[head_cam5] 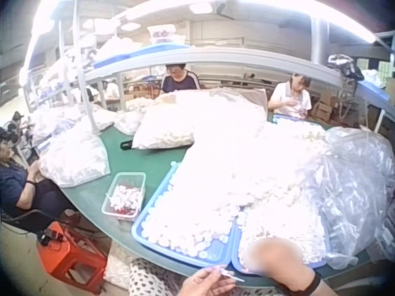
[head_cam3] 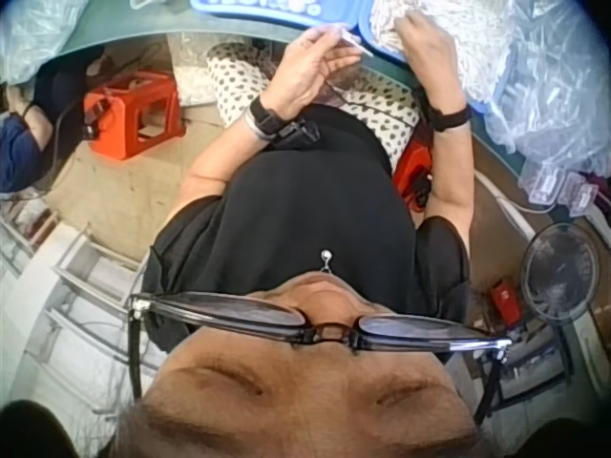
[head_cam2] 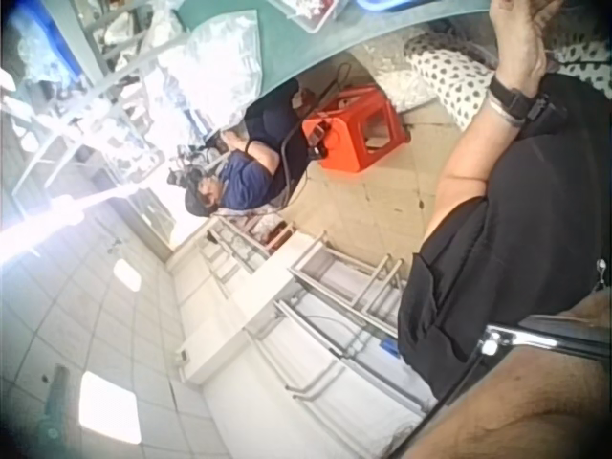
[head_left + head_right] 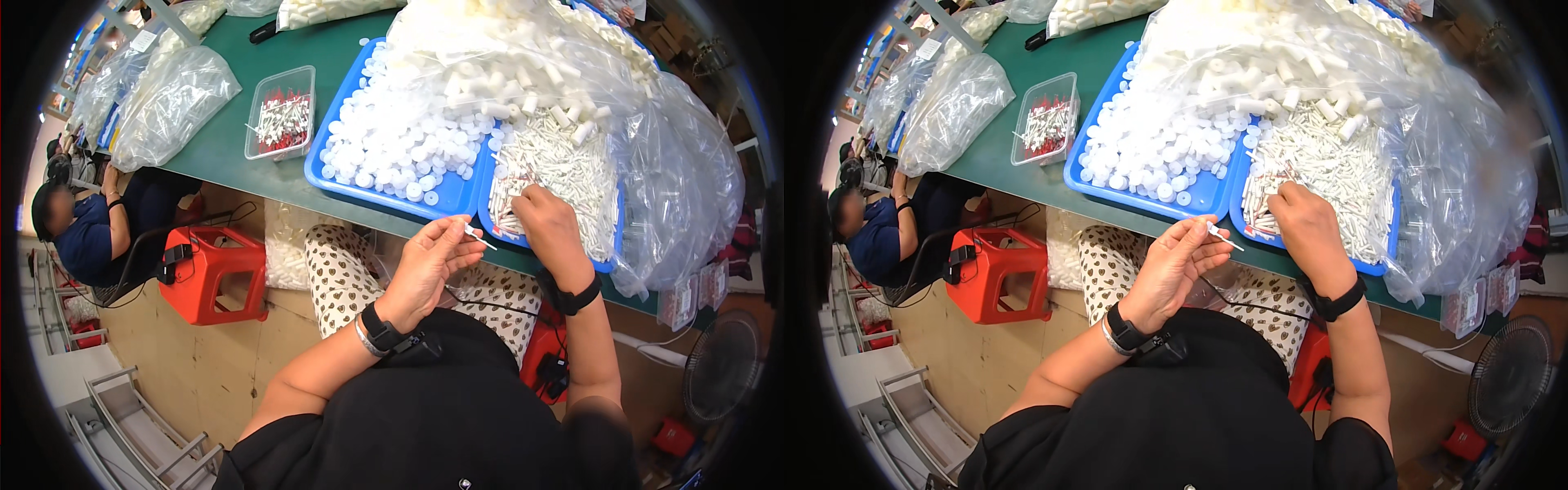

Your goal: The person repeatedly picks small white plastic caps and thin white sticks from blue trays and inserts the sticks into the caps. The person handles the items one at a time, placing the assembled units back into the tray. The workspace includes multiple trays of components and plastic bags on a green table.

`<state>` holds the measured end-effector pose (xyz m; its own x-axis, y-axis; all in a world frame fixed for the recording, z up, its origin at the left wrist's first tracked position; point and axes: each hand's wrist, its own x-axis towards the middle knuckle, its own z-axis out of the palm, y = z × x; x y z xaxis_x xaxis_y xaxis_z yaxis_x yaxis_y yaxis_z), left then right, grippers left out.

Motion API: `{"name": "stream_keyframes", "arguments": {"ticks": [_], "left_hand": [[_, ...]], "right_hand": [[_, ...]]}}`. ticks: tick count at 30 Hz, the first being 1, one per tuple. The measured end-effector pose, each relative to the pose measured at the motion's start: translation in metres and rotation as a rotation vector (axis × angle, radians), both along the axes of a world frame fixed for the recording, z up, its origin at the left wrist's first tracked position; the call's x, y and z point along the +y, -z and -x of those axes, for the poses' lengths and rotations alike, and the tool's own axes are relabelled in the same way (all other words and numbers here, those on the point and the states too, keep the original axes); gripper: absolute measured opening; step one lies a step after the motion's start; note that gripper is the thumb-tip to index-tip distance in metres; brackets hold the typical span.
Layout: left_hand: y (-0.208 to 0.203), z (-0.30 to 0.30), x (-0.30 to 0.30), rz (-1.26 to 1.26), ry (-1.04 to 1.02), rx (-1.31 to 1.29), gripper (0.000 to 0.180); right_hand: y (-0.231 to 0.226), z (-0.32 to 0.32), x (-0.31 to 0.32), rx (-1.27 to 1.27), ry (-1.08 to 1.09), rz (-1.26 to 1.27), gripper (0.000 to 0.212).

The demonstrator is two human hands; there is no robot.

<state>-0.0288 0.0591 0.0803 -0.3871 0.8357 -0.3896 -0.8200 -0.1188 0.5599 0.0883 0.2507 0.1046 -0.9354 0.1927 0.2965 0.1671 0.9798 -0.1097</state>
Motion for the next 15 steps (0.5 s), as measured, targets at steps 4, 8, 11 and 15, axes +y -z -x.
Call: {"name": "stream_keyframes", "arguments": {"ticks": [4,8,11,15], "left_hand": [[-0.003,0.005,0.000,-0.037,-0.067,0.012,0.034],[-0.011,0.007,0.005,-0.053,-0.118,-0.003,0.032],[-0.012,0.007,0.008,-0.069,-0.098,-0.010,0.031],[-0.012,0.004,0.010,-0.067,-0.074,-0.018,0.031]], "right_hand": [[-0.013,-0.005,-0.017,0.185,0.026,0.215,0.008],[-0.024,-0.010,-0.037,0.233,-0.004,0.428,0.009],[-0.026,-0.010,-0.043,0.269,-0.005,0.429,0.009],[-0.026,-0.011,-0.043,0.270,-0.006,0.384,0.009]]}}
